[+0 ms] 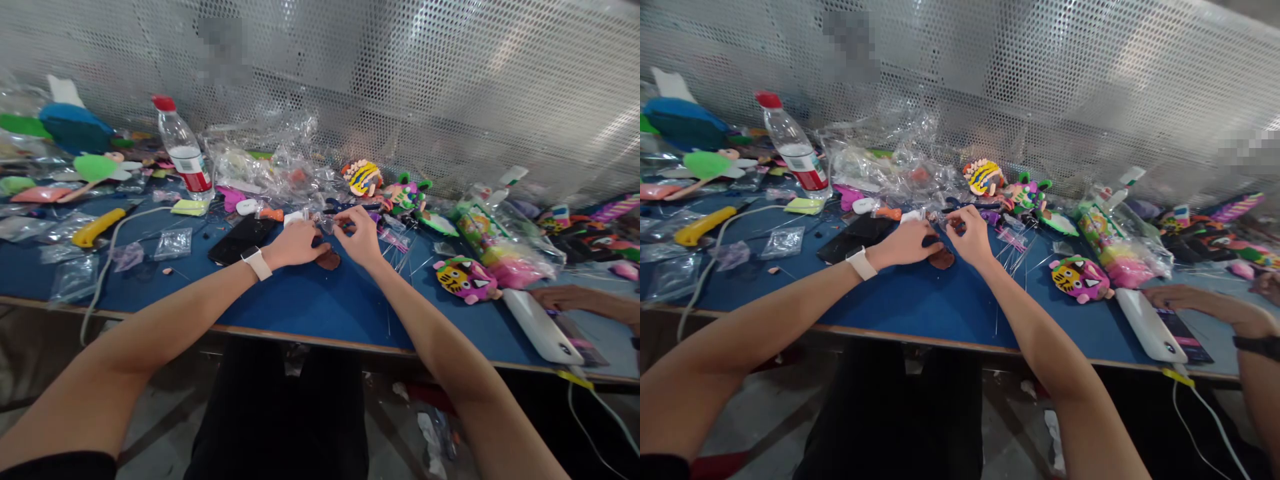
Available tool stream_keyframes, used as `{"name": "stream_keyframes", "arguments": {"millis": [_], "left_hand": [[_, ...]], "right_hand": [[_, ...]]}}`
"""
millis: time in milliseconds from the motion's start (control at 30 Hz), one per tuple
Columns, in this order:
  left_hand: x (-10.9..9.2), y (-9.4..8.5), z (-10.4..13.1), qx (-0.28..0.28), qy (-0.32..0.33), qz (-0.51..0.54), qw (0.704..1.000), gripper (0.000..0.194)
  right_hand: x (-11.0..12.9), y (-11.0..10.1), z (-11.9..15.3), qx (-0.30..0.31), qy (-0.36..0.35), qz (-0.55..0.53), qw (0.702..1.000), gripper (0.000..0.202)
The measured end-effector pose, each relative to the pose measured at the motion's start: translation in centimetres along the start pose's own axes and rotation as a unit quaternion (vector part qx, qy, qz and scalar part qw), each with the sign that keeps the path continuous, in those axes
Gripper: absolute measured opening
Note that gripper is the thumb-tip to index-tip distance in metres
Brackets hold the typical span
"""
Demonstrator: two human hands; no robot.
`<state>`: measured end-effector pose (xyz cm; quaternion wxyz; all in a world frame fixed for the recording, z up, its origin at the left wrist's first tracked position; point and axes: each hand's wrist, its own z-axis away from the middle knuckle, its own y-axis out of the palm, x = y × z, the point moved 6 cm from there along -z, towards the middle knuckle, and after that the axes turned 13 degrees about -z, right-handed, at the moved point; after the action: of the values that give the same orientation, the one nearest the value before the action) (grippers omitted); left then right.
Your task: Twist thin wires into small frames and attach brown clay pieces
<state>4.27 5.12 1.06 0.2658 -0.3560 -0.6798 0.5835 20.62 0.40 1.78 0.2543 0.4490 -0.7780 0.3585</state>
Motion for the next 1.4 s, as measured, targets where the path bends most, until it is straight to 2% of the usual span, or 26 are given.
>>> {"name": "stream_keyframes", "arguments": {"millis": [133, 267, 333, 400, 500, 600, 767, 933, 1067, 1267, 1400], "left_hand": [[-1.4, 0.7, 0.4, 0.004, 0.008, 0.031, 0.999, 0.048], [-1.5, 1.1, 0.2, 0.005, 0.05, 0.137, 0.989, 0.038], [-1.5, 1.0, 0.0, 0.005, 0.083, 0.24, 0.967, 0.032], [-1.6, 1.0, -0.1, 0.022, 0.11, 0.342, 0.933, 0.028], [-1.8, 1.0, -0.2, 0.044, 0.127, 0.416, 0.899, 0.028], [-1.0, 0.8, -0.6, -0.001, 0.105, 0.429, 0.897, 0.027], [1.4, 0.6, -1.1, -0.104, -0.005, 0.445, 0.89, 0.02], [2.0, 0.6, -0.8, -0.135, -0.068, 0.49, 0.859, 0.018], [1.7, 0.9, -0.7, -0.139, -0.08, 0.508, 0.846, 0.019], [1.4, 0.8, -0.7, -0.151, -0.061, 0.485, 0.859, 0.024], [1.3, 0.6, -0.6, -0.162, -0.058, 0.498, 0.85, 0.022]], "right_hand": [[0.5, 0.0, 0.0, 0.005, -0.018, 0.009, 1.0, 0.023], [0.0, -0.1, -0.1, 0.0, -0.008, 0.006, 1.0, 0.03], [-0.5, -0.2, -0.2, -0.002, 0.006, 0.0, 1.0, 0.036], [-0.9, -0.4, -0.2, -0.005, 0.016, -0.003, 1.0, 0.04], [-1.2, -0.5, -0.2, -0.011, 0.022, -0.009, 1.0, 0.043], [-1.2, -0.5, -0.2, -0.013, 0.024, -0.019, 0.999, 0.044], [-0.6, -0.5, -0.2, -0.017, 0.002, -0.018, 1.0, 0.029], [0.4, -0.3, -0.2, 0.004, -0.037, 0.006, 0.999, 0.012], [0.5, -0.4, -0.2, -0.003, -0.046, 0.023, 0.999, 0.016], [0.1, -0.3, -0.2, 0.012, -0.059, 0.033, 0.998, 0.021], [0.4, -0.2, -0.2, 0.032, -0.079, 0.03, 0.996, 0.029]]}}
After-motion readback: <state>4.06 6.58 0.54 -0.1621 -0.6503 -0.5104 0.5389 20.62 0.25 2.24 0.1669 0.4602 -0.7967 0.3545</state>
